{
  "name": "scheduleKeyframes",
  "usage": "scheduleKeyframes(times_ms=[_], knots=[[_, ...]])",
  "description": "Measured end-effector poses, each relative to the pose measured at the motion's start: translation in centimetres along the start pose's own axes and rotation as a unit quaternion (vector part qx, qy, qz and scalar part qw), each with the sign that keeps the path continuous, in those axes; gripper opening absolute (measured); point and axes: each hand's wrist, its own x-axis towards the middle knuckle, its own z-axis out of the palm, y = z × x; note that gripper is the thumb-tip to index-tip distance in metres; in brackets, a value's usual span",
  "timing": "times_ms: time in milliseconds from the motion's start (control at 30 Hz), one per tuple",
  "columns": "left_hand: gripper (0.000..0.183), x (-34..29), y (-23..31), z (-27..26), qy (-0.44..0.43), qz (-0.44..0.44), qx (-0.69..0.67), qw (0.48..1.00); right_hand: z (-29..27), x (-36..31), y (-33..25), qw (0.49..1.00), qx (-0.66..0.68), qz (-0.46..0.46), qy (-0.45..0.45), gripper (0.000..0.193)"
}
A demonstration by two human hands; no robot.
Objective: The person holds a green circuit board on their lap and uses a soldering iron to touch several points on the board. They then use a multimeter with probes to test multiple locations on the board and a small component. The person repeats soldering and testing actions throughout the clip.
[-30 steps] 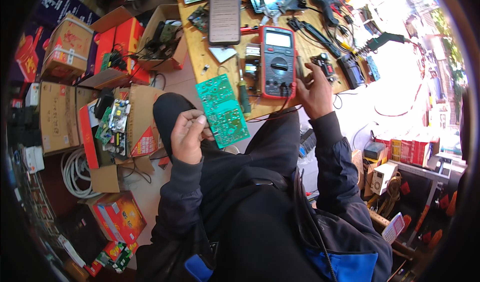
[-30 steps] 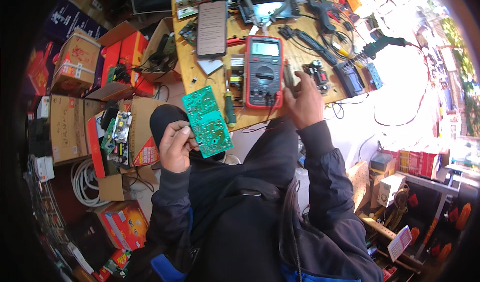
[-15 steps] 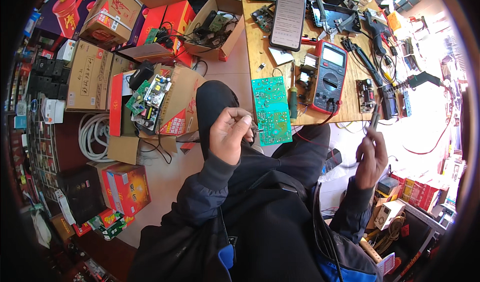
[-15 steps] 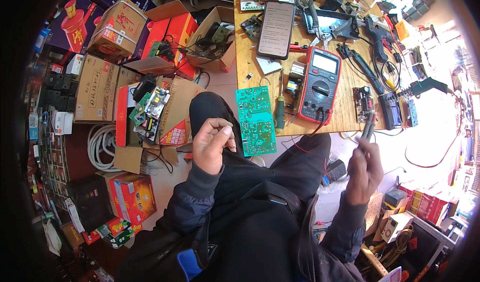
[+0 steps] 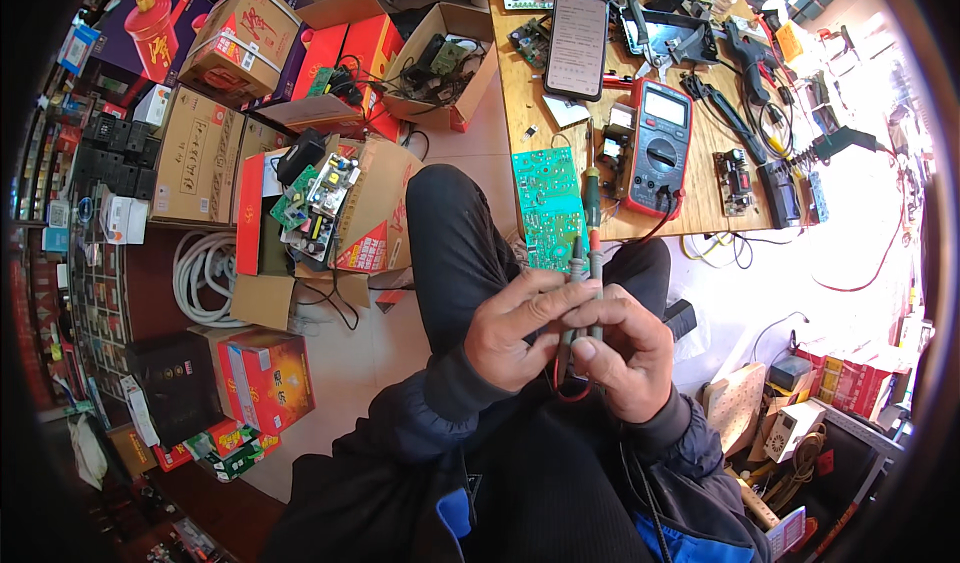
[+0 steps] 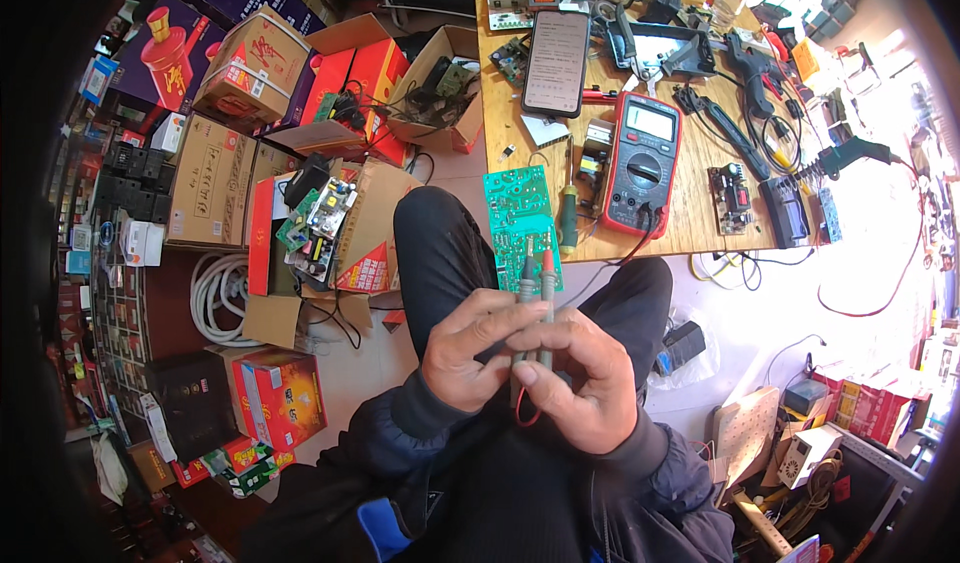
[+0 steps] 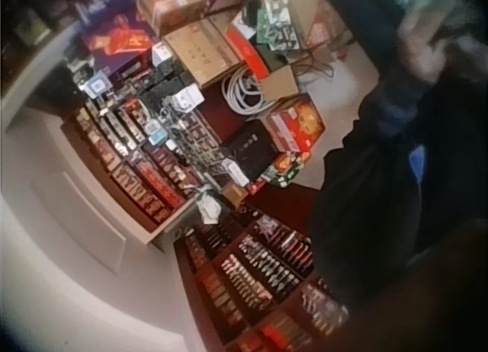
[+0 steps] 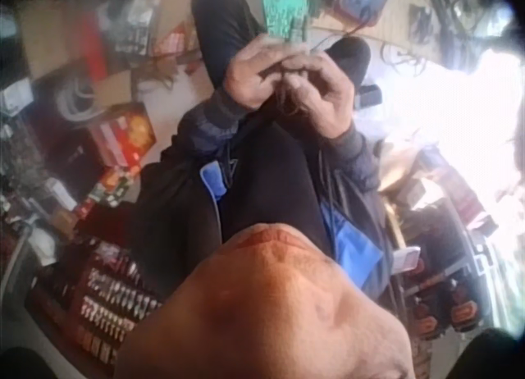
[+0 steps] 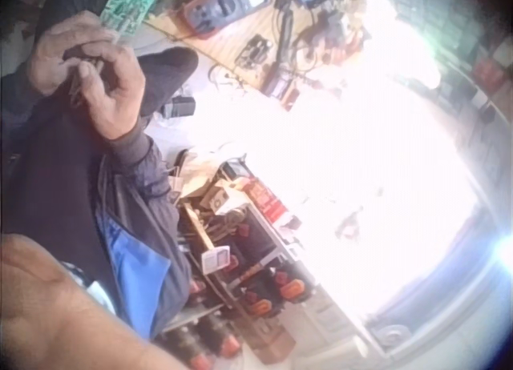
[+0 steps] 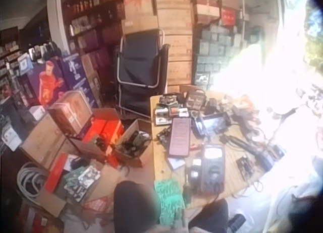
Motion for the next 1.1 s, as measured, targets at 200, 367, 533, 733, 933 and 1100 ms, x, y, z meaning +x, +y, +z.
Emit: scheduleKeyframes(times_ms=[200,367,533,733,933,1100], knots=[[0.038,-1.4,-0.7,-0.4,0.087,-0.077,-0.076,0.99,-0.7,-0.7,-0.7,0.985,0.161,0.029,-0.049,0.053],[0.041,-1.1,-3.7,-1.6,0.196,-0.101,-0.193,0.956,-1.9,-0.8,0.1,0.992,0.121,-0.025,0.032,0.069],[0.038,-0.6,-5.8,-1.7,0.248,-0.136,-0.273,0.919,-3.5,-0.4,1.2,0.988,0.017,-0.074,0.137,0.051],[0.032,0.2,-6.9,-1.4,0.244,-0.154,-0.322,0.902,-5.2,1.7,3.2,0.977,0.063,-0.096,0.179,0.056],[0.021,0.5,-8.1,-0.7,0.247,-0.183,-0.293,0.905,-5.3,4.1,4.6,0.979,0.031,-0.046,0.195,0.025],[0.019,0.8,-8.4,-0.5,0.258,-0.171,-0.279,0.909,-4.5,5.5,5.2,0.98,-0.004,-0.013,0.197,0.024]])
